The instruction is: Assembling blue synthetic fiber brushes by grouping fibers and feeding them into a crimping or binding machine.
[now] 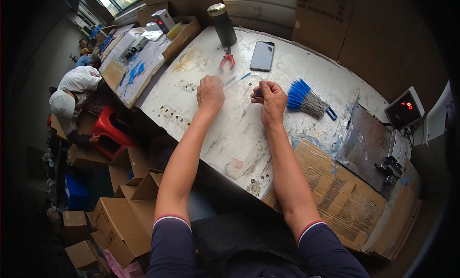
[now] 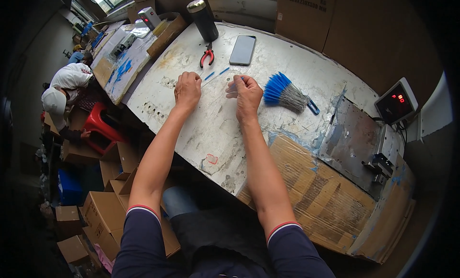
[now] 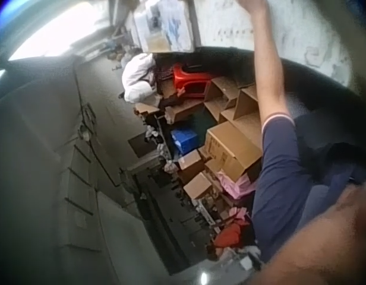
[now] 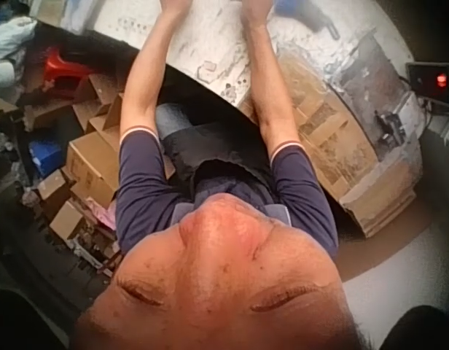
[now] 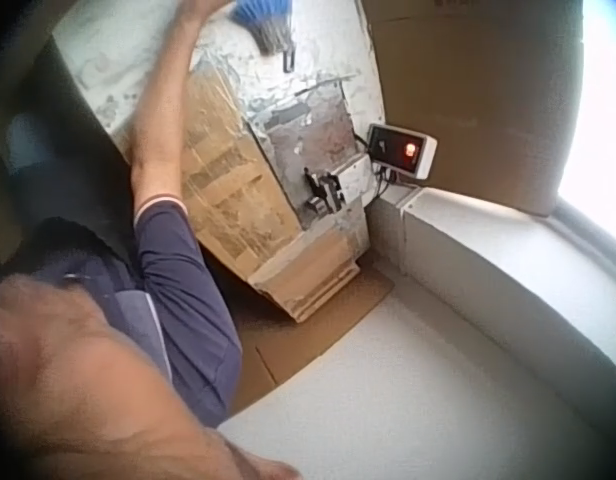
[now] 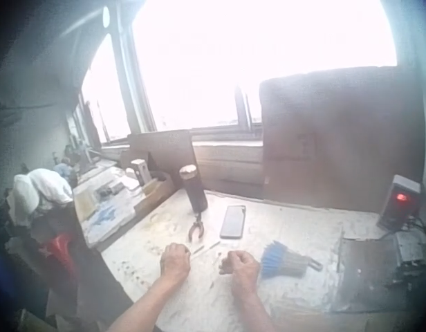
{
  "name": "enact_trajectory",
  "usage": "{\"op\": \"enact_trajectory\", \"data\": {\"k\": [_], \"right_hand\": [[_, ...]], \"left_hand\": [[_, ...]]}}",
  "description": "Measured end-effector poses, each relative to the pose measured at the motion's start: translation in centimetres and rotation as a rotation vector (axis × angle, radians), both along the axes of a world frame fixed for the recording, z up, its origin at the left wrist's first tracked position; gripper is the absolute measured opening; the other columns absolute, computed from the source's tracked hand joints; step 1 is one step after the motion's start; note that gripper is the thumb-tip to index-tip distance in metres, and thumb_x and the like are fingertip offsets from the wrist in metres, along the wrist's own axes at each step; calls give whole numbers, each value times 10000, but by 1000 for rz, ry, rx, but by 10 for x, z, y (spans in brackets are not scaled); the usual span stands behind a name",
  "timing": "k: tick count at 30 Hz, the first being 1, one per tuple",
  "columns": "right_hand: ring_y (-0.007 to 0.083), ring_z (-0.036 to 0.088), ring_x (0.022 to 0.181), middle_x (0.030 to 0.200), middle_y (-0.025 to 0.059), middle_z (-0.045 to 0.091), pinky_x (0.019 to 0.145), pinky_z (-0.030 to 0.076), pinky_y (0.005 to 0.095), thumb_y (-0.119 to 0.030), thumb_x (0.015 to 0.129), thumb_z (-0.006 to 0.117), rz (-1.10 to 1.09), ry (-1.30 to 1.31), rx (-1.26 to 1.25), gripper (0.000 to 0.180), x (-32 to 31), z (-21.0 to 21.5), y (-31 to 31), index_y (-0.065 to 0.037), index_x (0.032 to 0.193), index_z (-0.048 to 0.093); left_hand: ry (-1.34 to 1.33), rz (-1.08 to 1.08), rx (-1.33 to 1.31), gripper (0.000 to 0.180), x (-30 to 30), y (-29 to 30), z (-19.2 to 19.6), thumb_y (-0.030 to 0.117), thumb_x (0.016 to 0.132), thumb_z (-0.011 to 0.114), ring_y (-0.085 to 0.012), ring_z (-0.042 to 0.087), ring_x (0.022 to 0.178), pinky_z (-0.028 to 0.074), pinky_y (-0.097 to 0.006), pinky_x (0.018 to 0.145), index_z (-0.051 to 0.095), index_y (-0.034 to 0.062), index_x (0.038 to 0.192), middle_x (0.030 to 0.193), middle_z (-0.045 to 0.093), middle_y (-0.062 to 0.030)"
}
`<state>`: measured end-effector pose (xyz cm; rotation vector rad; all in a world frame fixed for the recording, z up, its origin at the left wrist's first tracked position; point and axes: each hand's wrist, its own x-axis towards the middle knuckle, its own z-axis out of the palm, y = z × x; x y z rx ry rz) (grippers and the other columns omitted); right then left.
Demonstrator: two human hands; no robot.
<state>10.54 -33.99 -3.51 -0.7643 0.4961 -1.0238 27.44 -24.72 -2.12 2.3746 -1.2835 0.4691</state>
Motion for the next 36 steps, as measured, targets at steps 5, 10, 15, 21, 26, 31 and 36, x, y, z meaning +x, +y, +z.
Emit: {"op": "enact_trajectory", "data": {"k": [5, 10, 15, 21, 26, 31, 36], "right_hand": [[109, 655, 660, 833, 57, 677, 504, 512, 239, -153, 966, 691, -83, 65, -122, 238, 5, 5, 9, -8, 1155, 694], [85, 638, 652, 844, 32, 668, 536, 515, 231, -78, 944, 676, -108, 155, -225, 289, 8, 16, 21, -25, 1228, 683], [90, 650, 654, 824, 55, 687, 556, 541, 248, -36, 888, 650, 19, 296, -251, 342, 14, 4, 15, 46, 1220, 646], [120, 660, 644, 864, 100, 697, 513, 536, 242, -58, 932, 647, 21, 172, -36, 287, 9, -3, 6, 89, 1179, 644], [108, 639, 631, 881, 93, 706, 486, 502, 228, -89, 927, 693, 47, 61, 12, 236, 10, 3, 6, 58, 1112, 678], [70, 594, 662, 881, 53, 743, 532, 424, 211, -152, 881, 737, 71, 55, -17, 227, 5, 6, 8, 4, 1046, 726], [75, 646, 693, 894, 57, 763, 575, 415, 184, -118, 948, 657, -111, 2, 1, 148, 10, 3, 8, -23, 1036, 727]], "left_hand": [[115, 50, 246, 187, -11, -18, 13, 216, 893, 711, -303, 574, 1117, 461, -431, 945, 682, 76, 1013, 1119, 635, -125], [-19, 0, 364, 175, -3, -27, -4, 168, 912, 667, -304, 581, 1089, 464, -437, 925, 643, 53, 1042, 1099, 635, -125], [-219, -65, 363, 123, 3, -15, -13, 110, 934, 592, -307, 592, 1006, 469, -432, 859, 559, 50, 1036, 1030, 629, -135], [264, -100, -22, 111, -21, -6, 12, 137, 1001, 556, -322, 631, 915, 484, -442, 814, 535, 33, 1036, 950, 647, -155], [484, -328, -51, 92, -57, 4, 12, 104, 1017, 541, -183, 605, 678, 493, -354, 650, 525, 13, 1021, 813, 618, -99], [637, -360, -131, 132, -74, 11, 4, 74, 999, 571, -142, 584, 646, 480, -325, 600, 572, 14, 1116, 808, 611, -78], [542, -337, -120, 199, -73, 24, 11, 58, 934, 606, -370, 645, 881, 505, -424, 805, 639, 14, 1126, 924, 657, -203]]}}
